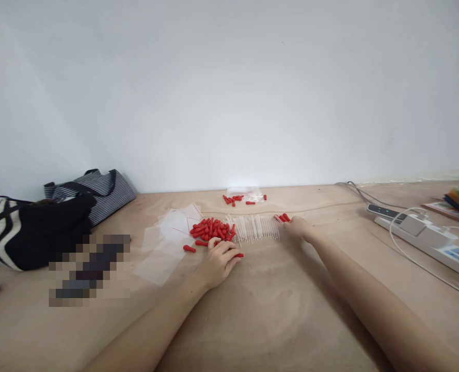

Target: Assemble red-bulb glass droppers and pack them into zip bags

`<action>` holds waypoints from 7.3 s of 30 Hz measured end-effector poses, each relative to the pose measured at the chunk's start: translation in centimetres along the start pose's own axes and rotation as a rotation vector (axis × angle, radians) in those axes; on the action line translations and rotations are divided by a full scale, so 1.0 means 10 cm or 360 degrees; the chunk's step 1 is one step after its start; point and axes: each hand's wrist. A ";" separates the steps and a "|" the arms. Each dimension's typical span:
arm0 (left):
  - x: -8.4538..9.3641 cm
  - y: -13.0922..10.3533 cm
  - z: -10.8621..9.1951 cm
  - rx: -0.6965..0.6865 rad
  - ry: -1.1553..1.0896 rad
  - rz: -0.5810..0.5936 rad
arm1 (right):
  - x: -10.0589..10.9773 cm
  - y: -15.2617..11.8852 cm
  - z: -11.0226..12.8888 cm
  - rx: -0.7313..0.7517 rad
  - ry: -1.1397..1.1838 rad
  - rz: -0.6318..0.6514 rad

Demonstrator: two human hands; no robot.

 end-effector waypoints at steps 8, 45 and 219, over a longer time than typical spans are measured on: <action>0.02 0.00 -0.04 0.0085 0.0047 0.0003 | -0.05 -0.48 0.04 0.0542 0.0404 -0.0107; 0.03 0.02 -0.18 0.0149 0.0164 -0.0177 | -0.22 -1.06 0.24 0.1420 0.0316 -0.0250; 0.02 -0.04 -0.03 0.0465 0.0407 -0.0092 | -0.16 -0.33 -0.11 0.0013 -0.0309 -0.0528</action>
Point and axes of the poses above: each hand's wrist, its own y-axis towards the middle knuckle, its own x-axis out of the back of the hand, z = x × y, and after that the axes turned 11 degrees about -z, right-handed
